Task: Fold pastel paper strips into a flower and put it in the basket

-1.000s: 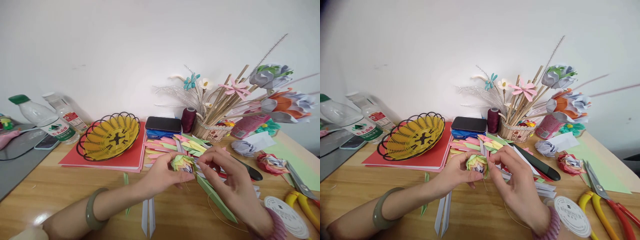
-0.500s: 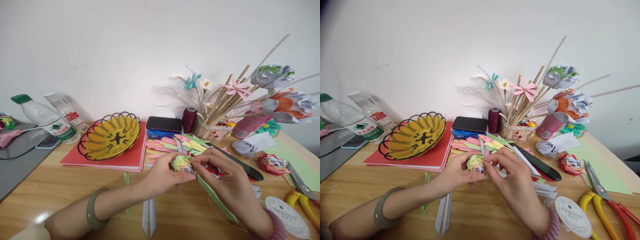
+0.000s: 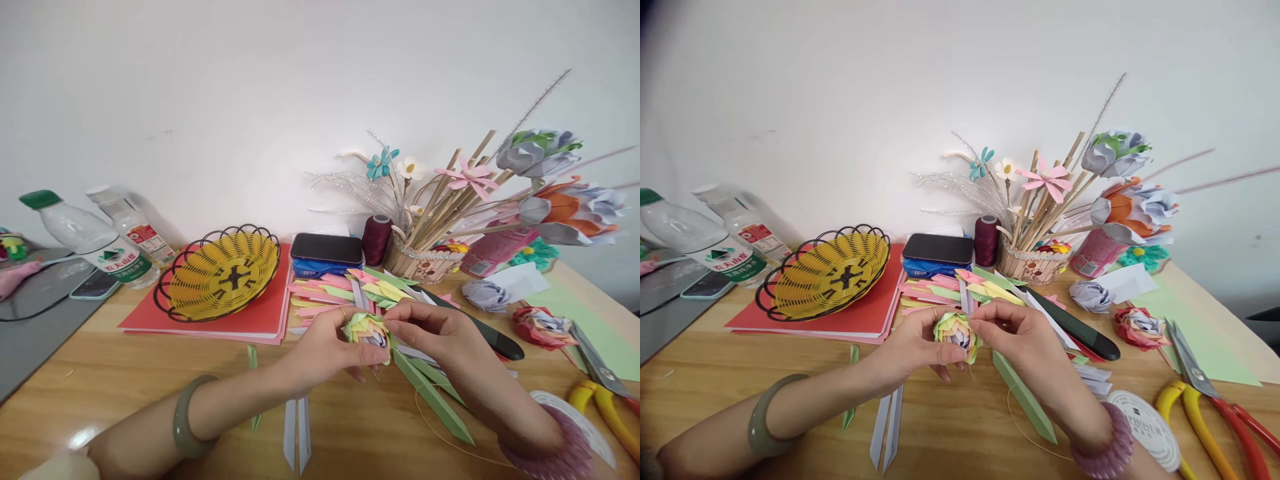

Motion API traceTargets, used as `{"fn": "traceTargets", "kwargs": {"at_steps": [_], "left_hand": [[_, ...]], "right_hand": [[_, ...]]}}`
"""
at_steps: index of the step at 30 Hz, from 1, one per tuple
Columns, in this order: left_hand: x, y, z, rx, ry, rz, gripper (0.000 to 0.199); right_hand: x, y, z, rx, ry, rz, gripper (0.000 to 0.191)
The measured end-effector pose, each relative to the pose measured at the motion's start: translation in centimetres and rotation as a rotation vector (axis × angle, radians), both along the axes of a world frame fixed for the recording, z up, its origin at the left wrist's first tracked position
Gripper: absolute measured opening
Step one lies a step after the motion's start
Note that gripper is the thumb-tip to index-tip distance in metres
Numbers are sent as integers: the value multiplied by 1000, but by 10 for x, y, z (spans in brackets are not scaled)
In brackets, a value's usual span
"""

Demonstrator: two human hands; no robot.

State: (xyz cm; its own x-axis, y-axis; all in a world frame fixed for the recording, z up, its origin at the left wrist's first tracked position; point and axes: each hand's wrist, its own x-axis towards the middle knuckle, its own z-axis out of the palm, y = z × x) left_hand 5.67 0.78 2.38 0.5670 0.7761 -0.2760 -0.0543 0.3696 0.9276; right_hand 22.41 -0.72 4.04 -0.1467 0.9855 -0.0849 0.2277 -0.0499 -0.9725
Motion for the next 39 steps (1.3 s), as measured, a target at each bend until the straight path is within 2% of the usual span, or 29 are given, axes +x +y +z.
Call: {"fn": "traceTargets", "kwargs": {"at_steps": [3, 8, 14, 17, 21, 27, 35, 39], "left_hand": [[-1, 1, 1, 4, -17, 9, 41], [-1, -1, 3, -9, -64, 47, 40], [-2, -2, 3, -65, -255, 68, 26], [-2, -2, 3, -102, -306, 94, 22], [-2, -3, 3, -91, -289, 148, 28], [0, -4, 2, -71, -258, 174, 47], [0, -3, 2, 93, -308, 152, 42], [-1, -2, 0, 110, -306, 108, 44]], "right_hand": [[-1, -2, 1, 83, -1, -60, 20], [-1, -6, 0, 381, -132, -190, 16], [-2, -11, -4, 660, -364, -128, 4], [-4, -11, -5, 762, -429, -111, 5], [-5, -12, -6, 887, -471, -101, 10], [-4, -14, -5, 975, -524, -109, 14], [-3, -15, -3, 1027, -572, -108, 16], [-4, -14, -3, 1066, -602, -106, 19]]}}
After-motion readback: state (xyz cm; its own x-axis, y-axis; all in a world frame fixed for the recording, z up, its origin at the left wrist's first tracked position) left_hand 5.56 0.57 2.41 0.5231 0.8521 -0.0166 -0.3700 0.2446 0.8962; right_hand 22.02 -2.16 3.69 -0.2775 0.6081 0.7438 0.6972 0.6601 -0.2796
